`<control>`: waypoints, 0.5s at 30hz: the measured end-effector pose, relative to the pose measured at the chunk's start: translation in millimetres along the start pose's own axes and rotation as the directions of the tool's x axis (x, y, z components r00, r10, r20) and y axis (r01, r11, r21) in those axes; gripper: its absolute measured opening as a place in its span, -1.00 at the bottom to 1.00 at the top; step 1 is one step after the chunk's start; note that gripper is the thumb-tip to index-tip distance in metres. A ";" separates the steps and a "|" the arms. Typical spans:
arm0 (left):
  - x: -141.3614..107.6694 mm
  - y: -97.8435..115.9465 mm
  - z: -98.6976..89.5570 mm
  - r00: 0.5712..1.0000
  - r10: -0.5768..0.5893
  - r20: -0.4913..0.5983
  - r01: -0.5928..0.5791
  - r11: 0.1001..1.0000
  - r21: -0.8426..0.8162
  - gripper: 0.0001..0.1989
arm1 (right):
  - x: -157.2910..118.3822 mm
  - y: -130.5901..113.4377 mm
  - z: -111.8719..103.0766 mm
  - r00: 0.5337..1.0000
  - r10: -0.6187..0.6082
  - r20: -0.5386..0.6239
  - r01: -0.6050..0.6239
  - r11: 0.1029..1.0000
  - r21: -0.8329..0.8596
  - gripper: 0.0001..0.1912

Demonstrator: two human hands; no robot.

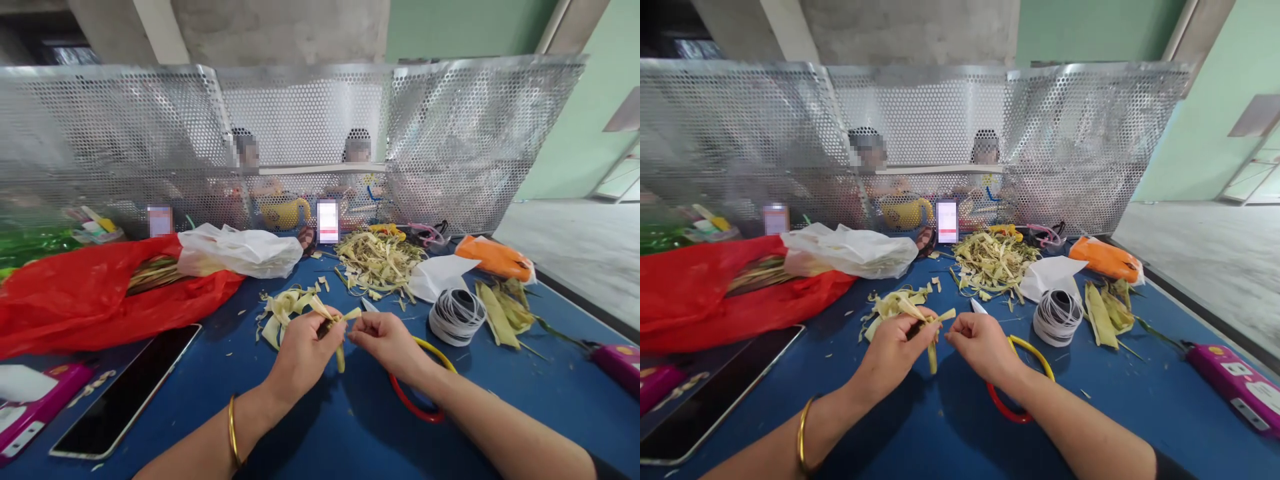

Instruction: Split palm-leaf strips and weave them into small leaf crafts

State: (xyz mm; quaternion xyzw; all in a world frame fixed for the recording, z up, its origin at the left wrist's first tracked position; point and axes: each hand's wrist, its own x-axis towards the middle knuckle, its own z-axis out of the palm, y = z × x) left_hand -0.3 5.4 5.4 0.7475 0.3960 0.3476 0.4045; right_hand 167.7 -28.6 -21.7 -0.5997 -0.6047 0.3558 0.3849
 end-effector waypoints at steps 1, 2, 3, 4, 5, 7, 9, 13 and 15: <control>1.9 -1.8 -1.2 0.999 0.003 -0.049 0.000 0.999 0.048 -0.79 | -3.6 -3.6 1.8 1.000 -0.017 0.008 0.017 1.000 -0.024 -0.78; 3.7 -3.8 -2.2 0.996 0.003 -0.087 0.004 0.996 0.084 -0.79 | -7.5 -7.9 3.2 0.998 -0.057 0.008 0.058 0.996 -0.064 -0.80; 5.4 -5.8 -2.9 0.994 0.003 -0.113 0.009 0.994 0.109 -0.79 | -11.5 -12.4 4.1 0.992 -0.127 0.007 0.127 0.985 -0.119 -0.82; 6.9 -7.7 -3.3 0.992 0.004 -0.130 0.012 0.992 0.122 -0.80 | -15.4 -16.9 4.5 0.975 -0.222 0.016 0.221 0.958 -0.182 -0.83; 8.0 -9.3 -3.4 0.991 0.007 -0.136 0.010 0.992 0.129 -0.80 | -19.0 -20.9 4.4 0.944 -0.327 0.034 0.325 0.912 -0.252 -0.82; 9.1 -11.4 -2.8 0.994 0.012 -0.111 0.003 0.991 0.131 -0.79 | -24.5 -27.0 2.2 0.842 -0.530 0.106 0.526 0.760 -0.382 -0.79; 8.5 -11.9 -1.3 0.999 0.023 -0.033 -0.019 0.992 0.124 -0.78 | -27.1 -30.0 -2.3 0.729 -0.662 0.175 0.655 0.600 -0.459 -0.75; 3.3 -9.7 1.3 0.971 0.045 0.236 -0.066 0.994 0.082 -0.84 | -23.0 -31.0 -14.6 0.719 -0.688 0.096 0.658 0.630 -0.413 -0.77; 0.2 -7.6 1.5 0.927 0.055 0.371 -0.070 0.997 0.029 -0.85 | -17.5 -30.3 -19.2 0.805 -0.594 0.007 0.567 0.765 -0.305 -0.79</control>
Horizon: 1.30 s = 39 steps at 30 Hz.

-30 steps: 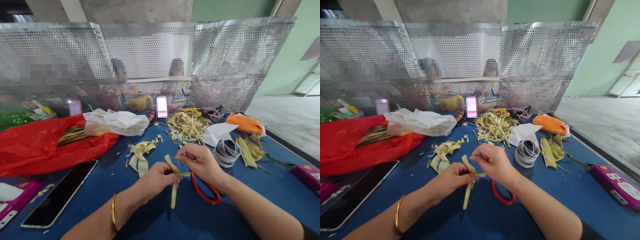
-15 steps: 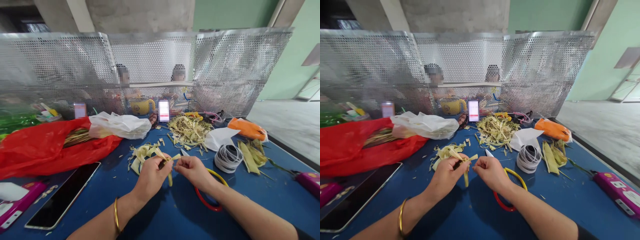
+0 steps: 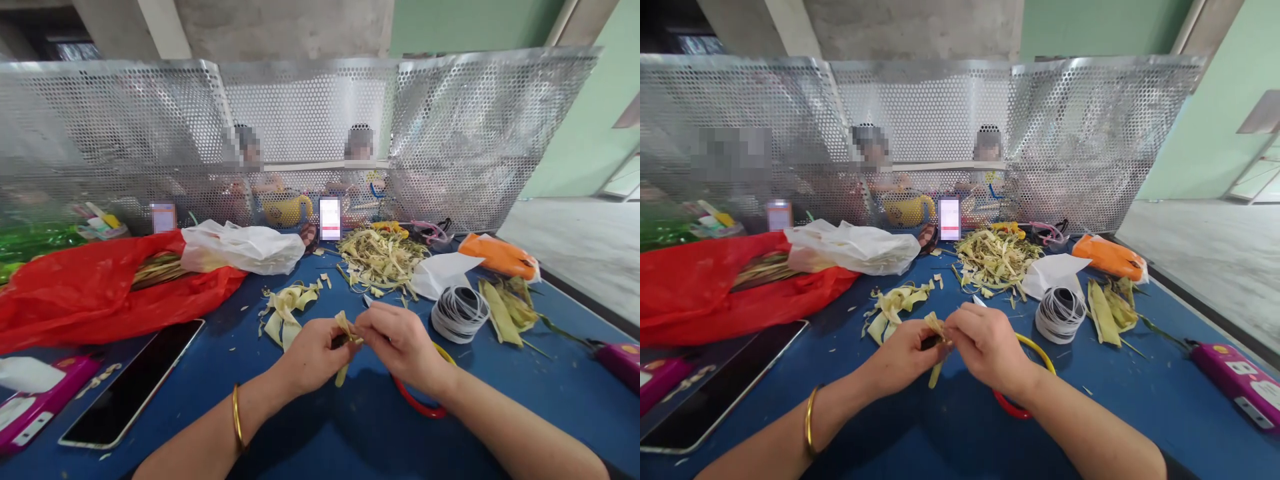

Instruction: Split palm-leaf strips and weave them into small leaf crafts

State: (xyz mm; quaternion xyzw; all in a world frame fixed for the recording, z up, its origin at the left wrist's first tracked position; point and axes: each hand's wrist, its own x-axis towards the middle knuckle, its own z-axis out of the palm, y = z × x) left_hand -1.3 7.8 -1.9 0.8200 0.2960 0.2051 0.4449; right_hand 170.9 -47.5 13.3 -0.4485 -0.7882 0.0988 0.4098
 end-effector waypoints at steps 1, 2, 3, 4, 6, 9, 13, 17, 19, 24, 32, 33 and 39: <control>-1.2 1.4 0.2 0.998 0.013 0.063 -0.011 0.999 -0.031 -0.85 | 2.1 2.8 -0.5 0.996 0.091 -0.008 -0.090 0.994 0.068 -0.80; -2.3 2.9 0.2 0.993 0.028 0.117 -0.021 0.998 -0.062 -0.84 | 3.9 5.7 -0.1 0.983 0.185 -0.002 -0.183 0.974 0.137 -0.80; -3.3 4.5 -0.1 0.986 0.045 0.159 -0.030 0.995 -0.093 -0.85 | 5.5 8.6 1.0 0.961 0.277 0.018 -0.275 0.939 0.207 -0.80; -3.9 6.1 -0.7 0.980 0.060 0.187 -0.037 0.992 -0.122 -0.85 | 6.6 11.4 3.0 0.931 0.362 0.052 -0.362 0.891 0.274 -0.79; -4.3 8.8 -2.6 0.977 0.070 0.201 -0.035 0.984 -0.172 -0.84 | 7.3 16.3 8.7 0.861 0.491 0.134 -0.501 0.771 0.394 -0.77; -3.1 11.0 -7.0 0.988 0.057 0.144 -0.027 0.979 -0.200 -0.82 | 4.9 20.5 19.1 0.754 0.613 0.237 -0.631 0.573 0.524 -0.75; -1.4 11.3 -13.0 0.994 0.043 0.104 -0.025 0.985 -0.174 -0.80 | -0.3 22.3 28.8 0.718 0.649 0.250 -0.654 0.508 0.560 -0.85; -2.0 10.3 -15.9 0.996 0.010 0.086 0.005 0.985 -0.171 -0.78 | -2.9 24.0 31.0 0.742 0.645 0.185 -0.634 0.583 0.508 -0.92; -2.3 9.3 -15.9 0.998 -0.027 0.062 0.038 0.981 -0.193 -0.79 | -3.4 25.3 31.1 0.751 0.641 0.158 -0.629 0.624 0.463 -0.89; -0.2 6.5 -13.0 0.992 -0.110 -0.059 0.093 0.969 -0.231 -0.84 | -4.9 29.8 32.8 0.795 0.598 0.106 -0.593 0.726 0.349 -0.75; 7.0 -4.5 -15.0 0.955 -0.132 -0.266 0.077 0.975 -0.210 -0.88 | -7.1 15.1 27.9 0.883 0.464 0.064 -0.468 0.881 0.073 -0.80; 7.3 -6.0 -15.9 0.946 -0.144 -0.291 0.096 0.980 -0.174 -0.89 | -7.6 10.2 25.5 0.920 0.388 0.054 -0.388 0.921 -0.001 -0.83; 2.8 -4.1 -11.3 0.971 -0.087 -0.222 0.103 0.993 0.061 -0.92 | -6.0 -4.6 9.2 0.993 -0.053 0.106 0.077 0.969 -0.235 -0.76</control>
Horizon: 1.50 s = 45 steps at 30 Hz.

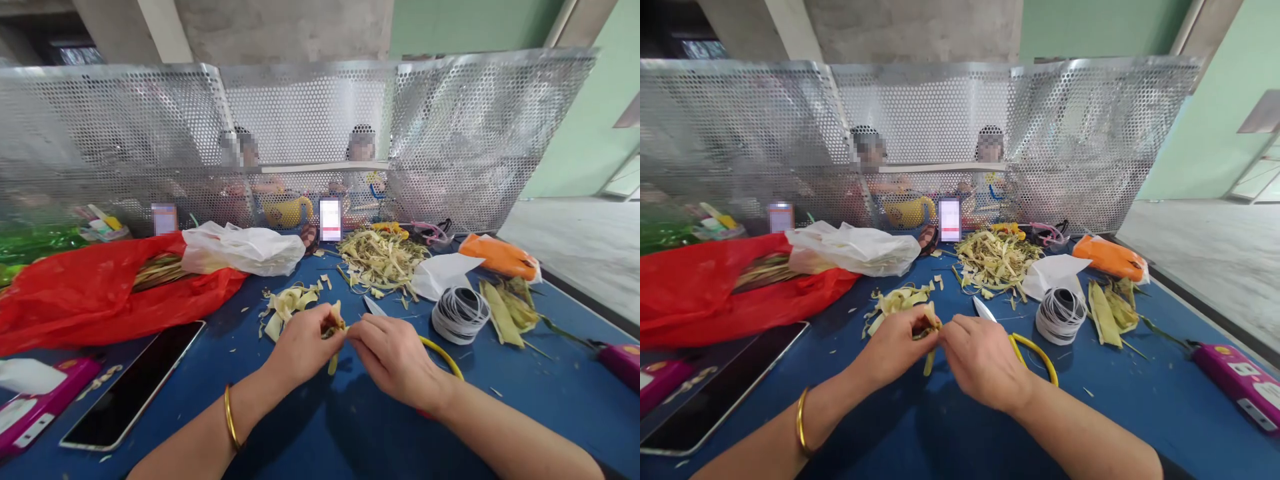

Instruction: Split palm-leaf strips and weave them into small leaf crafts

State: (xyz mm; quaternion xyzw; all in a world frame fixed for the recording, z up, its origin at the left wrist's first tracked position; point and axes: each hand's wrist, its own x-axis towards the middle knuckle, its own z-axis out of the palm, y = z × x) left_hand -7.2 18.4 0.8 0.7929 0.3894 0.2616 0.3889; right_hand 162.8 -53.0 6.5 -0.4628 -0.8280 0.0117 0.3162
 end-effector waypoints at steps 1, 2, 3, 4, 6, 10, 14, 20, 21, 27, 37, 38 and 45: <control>-1.9 1.9 1.2 0.997 0.018 0.071 -0.016 0.999 -0.037 -0.93 | 1.6 2.1 -2.1 1.000 0.024 -0.005 -0.024 0.998 0.053 -0.78; -3.6 4.1 2.1 0.989 0.033 0.145 -0.019 0.995 -0.096 -0.94 | 3.6 4.9 -3.8 0.997 0.082 -0.009 -0.080 0.987 0.136 -0.80; -5.1 6.3 2.4 0.976 0.043 0.213 -0.007 0.986 -0.167 -0.95 | 5.8 7.9 -5.0 0.987 0.162 0.002 -0.158 0.957 0.244 -0.82; -6.2 8.5 2.2 0.961 0.051 0.271 0.017 0.970 -0.241 -0.95 | 8.1 10.8 -5.6 0.966 0.255 0.031 -0.249 0.898 0.364 -0.84; -7.5 12.2 0.5 0.943 0.061 0.327 0.062 0.933 -0.355 -0.92 | 11.7 15.0 -4.9 0.899 0.419 0.129 -0.412 0.705 0.577 -0.83; -7.7 16.6 -2.9 0.966 0.101 0.239 0.005 0.914 -0.406 -0.88 | 12.6 14.4 5.2 0.774 0.552 0.309 -0.531 0.301 0.792 -0.75; -5.7 15.2 -1.2 0.991 0.097 0.094 -0.059 0.937 -0.345 -0.88 | 7.9 10.0 19.3 0.646 0.597 0.476 -0.559 -0.054 0.827 -0.75; -0.7 5.9 1.4 0.977 0.085 -0.194 -0.084 0.996 0.011 -0.92 | 2.3 -1.8 24.3 0.650 0.663 0.371 -0.607 0.160 0.779 -0.79; -0.6 5.9 1.4 0.974 0.079 -0.213 -0.064 0.995 0.075 -0.92 | 1.2 -4.5 22.6 0.708 0.652 0.270 -0.588 0.333 0.737 -0.79; -6.9 15.2 1.2 0.999 0.048 0.007 -0.049 0.974 0.222 -0.93 | 3.3 0.8 -0.8 0.972 0.233 -0.001 -0.216 0.903 0.372 -0.82; -6.2 15.4 -1.2 0.986 0.080 0.147 -0.017 0.921 -0.390 -0.89 | 10.4 15.3 13.6 0.751 0.482 0.452 -0.569 0.124 0.813 -0.79; -4.4 13.2 -0.3 0.994 0.058 0.089 -0.021 0.928 -0.373 -0.89 | 9.3 12.6 18.0 0.746 0.508 0.431 -0.565 0.140 0.813 -0.80; 2.7 -3.0 4.3 0.979 0.030 -0.204 -0.033 0.999 -0.015 -0.91 | -0.5 -4.8 17.5 0.915 0.395 0.078 -0.394 0.839 0.375 -0.75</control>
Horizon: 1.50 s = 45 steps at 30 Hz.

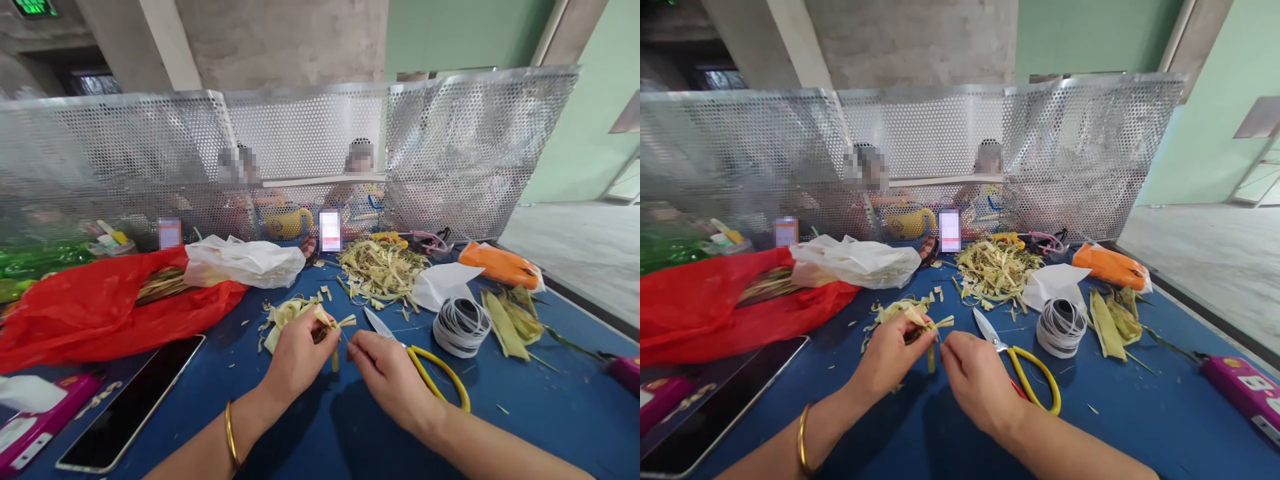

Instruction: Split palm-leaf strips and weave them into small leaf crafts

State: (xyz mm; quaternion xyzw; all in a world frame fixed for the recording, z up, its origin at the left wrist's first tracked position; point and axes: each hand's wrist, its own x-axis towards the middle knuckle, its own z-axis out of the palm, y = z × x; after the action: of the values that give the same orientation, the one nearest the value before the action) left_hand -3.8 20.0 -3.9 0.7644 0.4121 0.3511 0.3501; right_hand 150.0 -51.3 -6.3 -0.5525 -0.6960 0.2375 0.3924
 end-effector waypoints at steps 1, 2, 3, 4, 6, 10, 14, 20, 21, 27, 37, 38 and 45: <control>-0.6 0.7 -0.1 1.000 0.007 0.011 -0.008 0.998 0.057 -0.92 | -1.7 -1.4 -2.1 0.993 -0.117 0.007 0.117 0.986 -0.119 -0.76; -1.4 2.4 -0.3 0.999 0.011 0.036 -0.015 0.994 0.109 -0.92 | -2.6 -2.3 -4.5 0.976 -0.217 0.032 0.218 0.952 -0.213 -0.76; -2.4 4.7 -0.8 0.998 0.013 0.067 -0.023 0.988 0.151 -0.92 | -2.7 -2.7 -7.4 0.955 -0.289 0.062 0.294 0.913 -0.281 -0.76; -3.4 7.4 -1.4 0.994 0.011 0.105 -0.030 0.983 0.180 -0.92 | -1.9 -2.7 -10.8 0.937 -0.336 0.093 0.347 0.878 -0.329 -0.76; -5.4 12.7 -2.8 0.982 0.006 0.187 -0.044 0.979 0.199 -0.93 | 2.3 -1.8 -19.4 0.921 -0.365 0.138 0.390 0.849 -0.356 -0.79; -9.1 19.0 -5.2 0.897 -0.007 0.442 0.027 0.999 -0.039 -0.93 | 15.2 2.8 -37.7 0.948 -0.234 0.216 0.260 0.961 -0.099 -0.79; -9.6 20.4 -6.1 0.831 0.043 0.555 0.208 0.900 -0.382 -0.88 | 21.9 11.3 -34.7 0.938 0.031 0.346 -0.152 0.932 0.329 -0.71; -2.2 10.8 -3.1 0.976 -0.053 0.212 0.133 0.914 -0.384 -0.86 | 14.8 20.1 -3.3 0.951 0.211 0.226 -0.291 0.858 0.422 -0.73; -0.8 7.6 -2.3 0.986 -0.069 0.151 0.117 0.933 -0.341 -0.87 | 12.4 18.6 -1.8 0.969 0.190 0.161 -0.234 0.913 0.334 -0.73; -2.7 2.4 -1.2 0.982 -0.058 0.179 0.058 0.998 0.007 -0.97 | 2.5 1.1 -18.4 0.944 -0.316 0.093 0.329 0.884 -0.333 -0.76; -3.9 16.8 -5.2 0.954 -0.054 0.294 0.186 0.878 -0.442 -0.84 | 18.8 13.9 -14.8 0.926 0.204 0.318 -0.359 0.739 0.570 -0.74; -2.9 14.4 -3.6 0.972 -0.075 0.223 0.163 0.897 -0.411 -0.84 | 16.8 12.8 -10.1 0.924 0.232 0.306 -0.374 0.716 0.589 -0.73; -5.6 5.6 3.6 0.996 -0.080 0.033 0.076 0.993 0.091 -0.91 | -1.0 2.3 -0.7 0.990 -0.140 0.019 0.140 0.965 -0.221 -0.77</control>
State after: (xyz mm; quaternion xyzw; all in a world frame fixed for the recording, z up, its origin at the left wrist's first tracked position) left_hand -1.0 11.9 -2.4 0.7689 0.4506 0.3044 0.3362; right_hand 152.0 -51.7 -8.0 -0.5419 -0.7560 0.1310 0.3431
